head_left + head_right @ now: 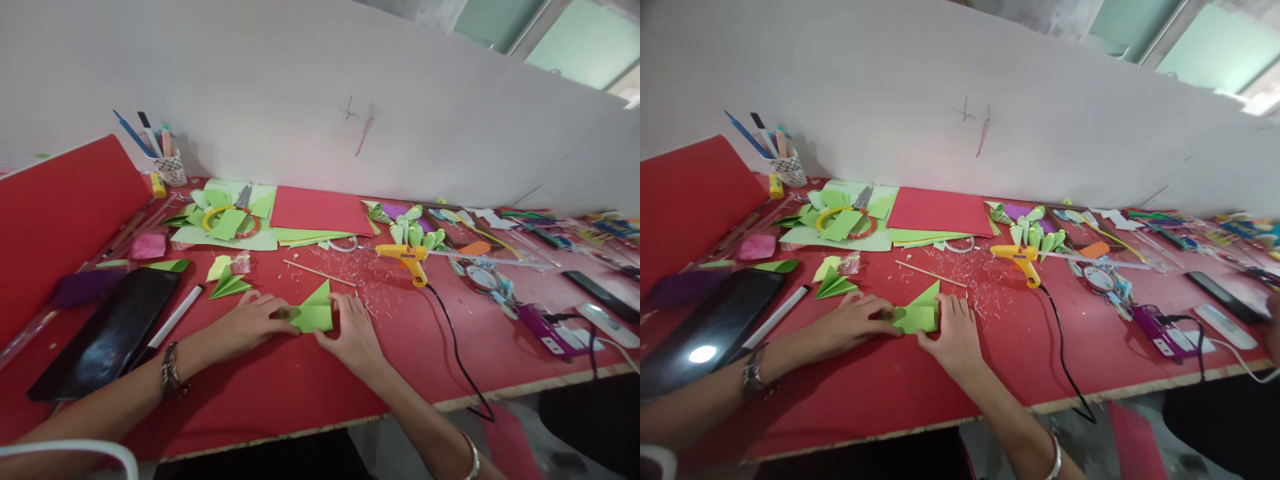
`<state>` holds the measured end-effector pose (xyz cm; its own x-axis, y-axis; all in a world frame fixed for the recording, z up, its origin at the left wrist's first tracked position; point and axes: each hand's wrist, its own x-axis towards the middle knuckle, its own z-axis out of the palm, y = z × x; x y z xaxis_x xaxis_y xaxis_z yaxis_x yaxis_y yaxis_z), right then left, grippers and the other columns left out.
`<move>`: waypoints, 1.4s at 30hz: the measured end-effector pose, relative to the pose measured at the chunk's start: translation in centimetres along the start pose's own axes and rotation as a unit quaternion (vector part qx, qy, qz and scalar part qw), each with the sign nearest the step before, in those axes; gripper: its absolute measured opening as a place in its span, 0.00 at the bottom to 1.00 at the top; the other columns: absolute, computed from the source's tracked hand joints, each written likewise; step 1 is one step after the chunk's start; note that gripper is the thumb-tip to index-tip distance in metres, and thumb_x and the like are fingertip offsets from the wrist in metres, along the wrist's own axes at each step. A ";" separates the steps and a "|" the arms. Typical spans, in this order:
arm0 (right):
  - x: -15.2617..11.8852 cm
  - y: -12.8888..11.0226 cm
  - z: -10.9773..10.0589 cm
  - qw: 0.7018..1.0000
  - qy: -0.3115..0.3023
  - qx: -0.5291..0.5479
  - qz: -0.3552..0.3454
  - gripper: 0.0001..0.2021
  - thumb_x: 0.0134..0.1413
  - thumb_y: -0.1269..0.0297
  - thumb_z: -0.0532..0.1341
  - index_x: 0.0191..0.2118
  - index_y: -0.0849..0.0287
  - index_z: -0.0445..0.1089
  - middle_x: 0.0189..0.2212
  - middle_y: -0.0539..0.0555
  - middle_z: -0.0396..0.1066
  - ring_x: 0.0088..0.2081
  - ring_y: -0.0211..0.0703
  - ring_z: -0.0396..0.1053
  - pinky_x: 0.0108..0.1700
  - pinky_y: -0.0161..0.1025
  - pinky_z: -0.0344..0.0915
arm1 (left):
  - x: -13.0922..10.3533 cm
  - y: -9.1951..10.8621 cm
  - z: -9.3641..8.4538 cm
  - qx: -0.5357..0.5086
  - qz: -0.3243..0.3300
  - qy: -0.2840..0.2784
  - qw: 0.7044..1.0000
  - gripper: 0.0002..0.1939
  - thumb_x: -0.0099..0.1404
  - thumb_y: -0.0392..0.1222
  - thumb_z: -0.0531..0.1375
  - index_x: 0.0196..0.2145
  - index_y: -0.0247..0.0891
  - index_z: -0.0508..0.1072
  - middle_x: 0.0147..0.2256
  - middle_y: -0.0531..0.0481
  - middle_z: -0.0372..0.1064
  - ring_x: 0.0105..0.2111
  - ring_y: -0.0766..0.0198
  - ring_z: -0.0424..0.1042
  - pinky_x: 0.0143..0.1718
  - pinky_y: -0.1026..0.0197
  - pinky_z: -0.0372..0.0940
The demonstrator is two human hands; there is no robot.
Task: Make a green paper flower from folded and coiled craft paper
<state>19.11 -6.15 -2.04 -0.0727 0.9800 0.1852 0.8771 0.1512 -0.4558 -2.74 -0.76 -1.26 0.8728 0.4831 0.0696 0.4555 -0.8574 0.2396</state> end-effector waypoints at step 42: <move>2.0 0.0 -1.6 0.981 -0.129 0.019 -0.145 0.18 0.44 0.63 0.60 0.45 0.57 0.62 0.40 0.55 0.61 0.43 0.46 0.58 0.44 0.44 0.58 | 1.9 0.7 -1.1 0.024 -0.046 0.002 0.999 0.20 0.56 0.44 0.58 0.47 0.39 0.62 0.41 0.47 0.64 0.40 0.58 0.63 0.40 0.56 0.58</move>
<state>19.71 -4.44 -0.30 -0.4391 0.8941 0.0881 0.7840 0.4292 -0.4485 -0.93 -0.23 0.13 0.8264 0.5605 0.0529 0.5414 -0.8170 0.1984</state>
